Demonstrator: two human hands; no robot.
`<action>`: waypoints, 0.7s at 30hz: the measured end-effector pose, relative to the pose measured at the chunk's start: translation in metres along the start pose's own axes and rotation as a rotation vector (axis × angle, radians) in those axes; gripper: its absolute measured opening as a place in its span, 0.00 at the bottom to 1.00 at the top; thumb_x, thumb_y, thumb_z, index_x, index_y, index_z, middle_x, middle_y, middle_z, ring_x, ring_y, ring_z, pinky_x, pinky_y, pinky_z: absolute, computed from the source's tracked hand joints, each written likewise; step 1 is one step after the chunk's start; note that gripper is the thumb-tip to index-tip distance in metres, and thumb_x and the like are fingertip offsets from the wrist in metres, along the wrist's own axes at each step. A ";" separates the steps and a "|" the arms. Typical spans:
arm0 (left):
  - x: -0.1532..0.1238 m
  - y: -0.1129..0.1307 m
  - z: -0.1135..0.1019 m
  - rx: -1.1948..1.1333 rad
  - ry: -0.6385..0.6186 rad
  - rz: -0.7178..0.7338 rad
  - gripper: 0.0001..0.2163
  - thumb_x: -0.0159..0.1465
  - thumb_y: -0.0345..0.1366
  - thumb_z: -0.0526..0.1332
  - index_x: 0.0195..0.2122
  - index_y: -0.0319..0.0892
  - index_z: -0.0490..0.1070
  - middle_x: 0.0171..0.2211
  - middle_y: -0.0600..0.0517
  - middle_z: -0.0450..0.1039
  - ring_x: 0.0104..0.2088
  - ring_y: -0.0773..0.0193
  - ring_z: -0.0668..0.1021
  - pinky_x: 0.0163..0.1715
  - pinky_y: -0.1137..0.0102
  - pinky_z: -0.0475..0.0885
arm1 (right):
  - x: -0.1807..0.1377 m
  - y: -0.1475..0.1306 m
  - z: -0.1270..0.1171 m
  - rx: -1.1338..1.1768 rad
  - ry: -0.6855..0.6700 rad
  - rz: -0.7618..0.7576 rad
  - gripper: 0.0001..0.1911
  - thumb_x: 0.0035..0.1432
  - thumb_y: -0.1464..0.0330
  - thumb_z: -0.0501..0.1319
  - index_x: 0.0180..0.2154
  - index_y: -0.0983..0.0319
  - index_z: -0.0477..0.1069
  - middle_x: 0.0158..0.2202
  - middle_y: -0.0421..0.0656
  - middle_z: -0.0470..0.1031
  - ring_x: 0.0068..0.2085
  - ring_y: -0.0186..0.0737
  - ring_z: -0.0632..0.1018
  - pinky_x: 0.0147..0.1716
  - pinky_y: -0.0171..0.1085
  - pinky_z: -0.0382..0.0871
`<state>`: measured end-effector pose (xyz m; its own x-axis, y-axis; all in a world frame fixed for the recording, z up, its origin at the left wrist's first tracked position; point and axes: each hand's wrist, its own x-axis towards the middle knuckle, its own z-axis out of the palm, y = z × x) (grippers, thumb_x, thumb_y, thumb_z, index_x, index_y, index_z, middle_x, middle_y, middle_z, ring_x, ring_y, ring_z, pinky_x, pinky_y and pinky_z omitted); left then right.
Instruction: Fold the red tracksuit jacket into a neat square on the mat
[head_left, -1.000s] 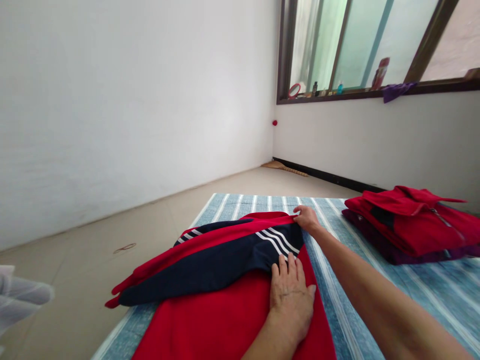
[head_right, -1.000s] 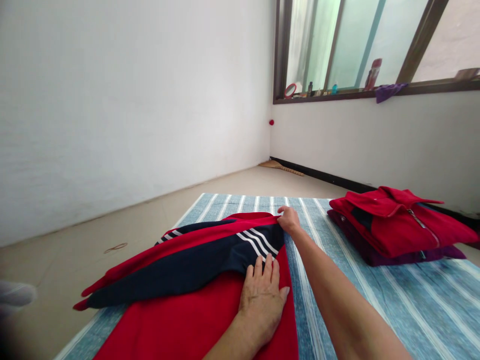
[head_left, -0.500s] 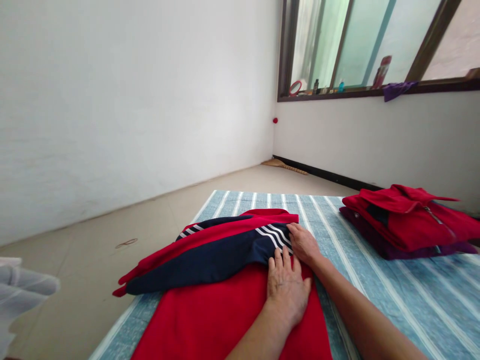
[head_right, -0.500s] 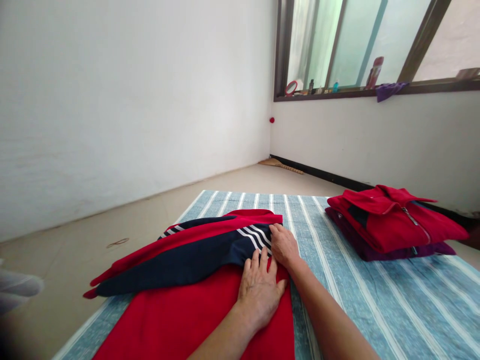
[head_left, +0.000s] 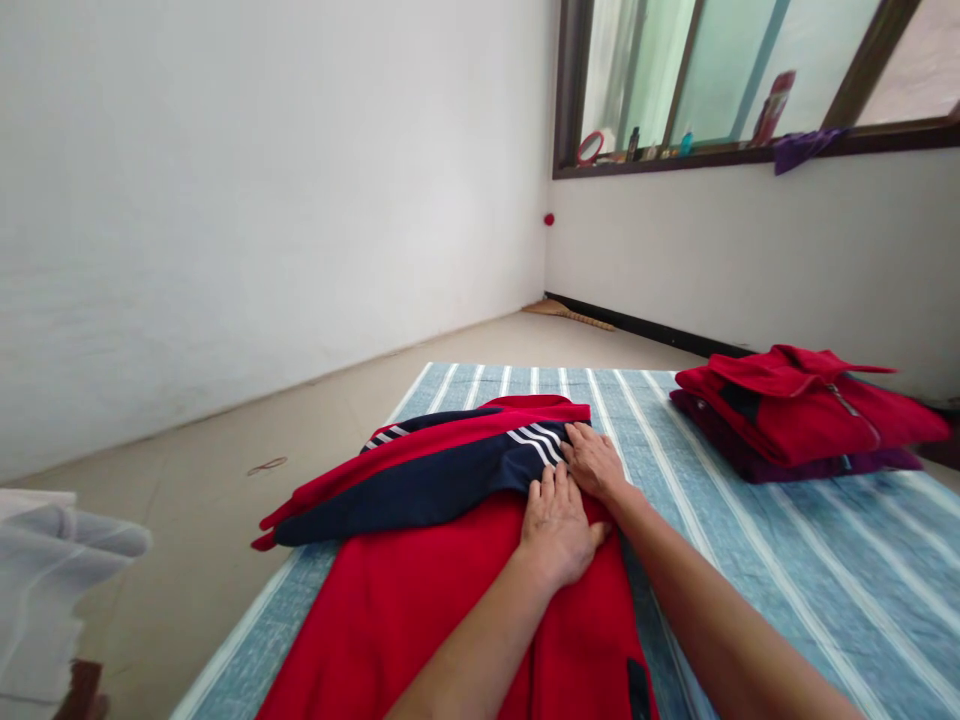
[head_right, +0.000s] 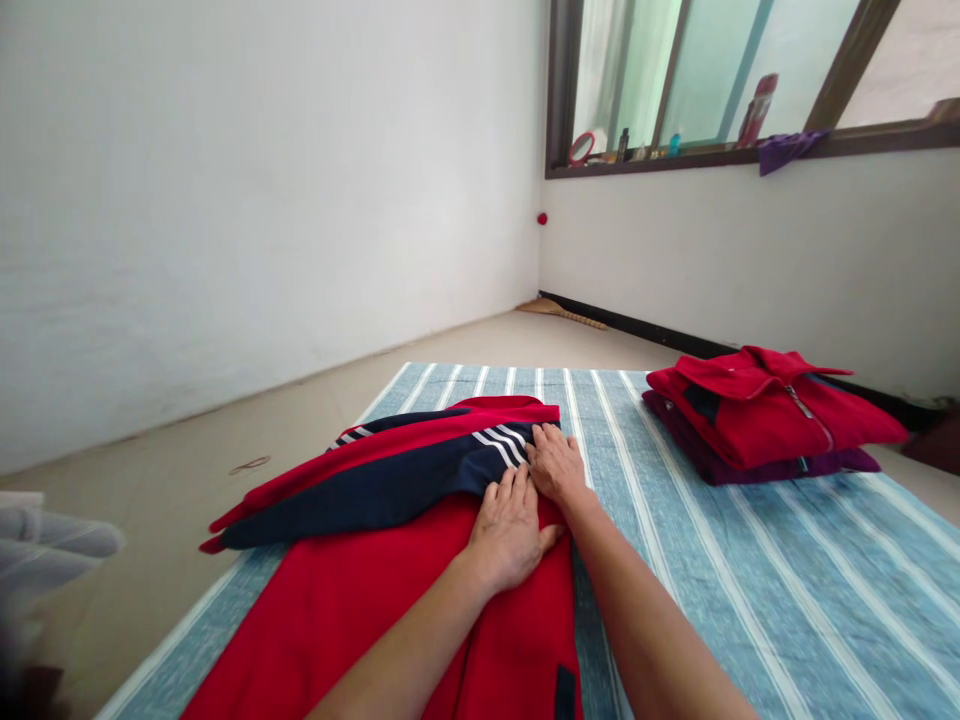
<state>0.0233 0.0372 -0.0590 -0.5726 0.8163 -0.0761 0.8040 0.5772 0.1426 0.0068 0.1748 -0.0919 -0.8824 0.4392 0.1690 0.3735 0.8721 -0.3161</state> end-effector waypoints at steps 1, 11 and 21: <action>0.001 0.000 -0.003 -0.001 -0.018 0.004 0.37 0.64 0.54 0.48 0.64 0.27 0.51 0.66 0.36 0.47 0.65 0.45 0.51 0.61 0.53 0.49 | -0.002 -0.001 -0.004 -0.004 -0.002 0.006 0.23 0.66 0.63 0.45 0.59 0.62 0.58 0.61 0.49 0.61 0.62 0.45 0.60 0.59 0.48 0.49; -0.050 0.006 -0.024 0.025 -0.128 0.147 0.38 0.64 0.54 0.48 0.66 0.29 0.43 0.67 0.36 0.42 0.67 0.50 0.45 0.63 0.56 0.45 | -0.067 -0.015 -0.032 0.010 -0.043 -0.077 0.24 0.67 0.61 0.43 0.60 0.63 0.56 0.62 0.49 0.59 0.61 0.44 0.62 0.59 0.44 0.52; -0.107 0.013 -0.015 -0.025 -0.089 0.152 0.34 0.66 0.54 0.44 0.65 0.32 0.50 0.67 0.39 0.41 0.67 0.53 0.44 0.63 0.54 0.44 | -0.098 -0.025 -0.034 -0.025 -0.080 -0.104 0.25 0.67 0.61 0.46 0.61 0.64 0.55 0.65 0.52 0.53 0.65 0.47 0.54 0.61 0.50 0.46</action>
<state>0.0928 -0.0431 -0.0343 -0.4270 0.8936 -0.1386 0.8756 0.4468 0.1834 0.0935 0.1172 -0.0692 -0.9362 0.3286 0.1246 0.2852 0.9176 -0.2769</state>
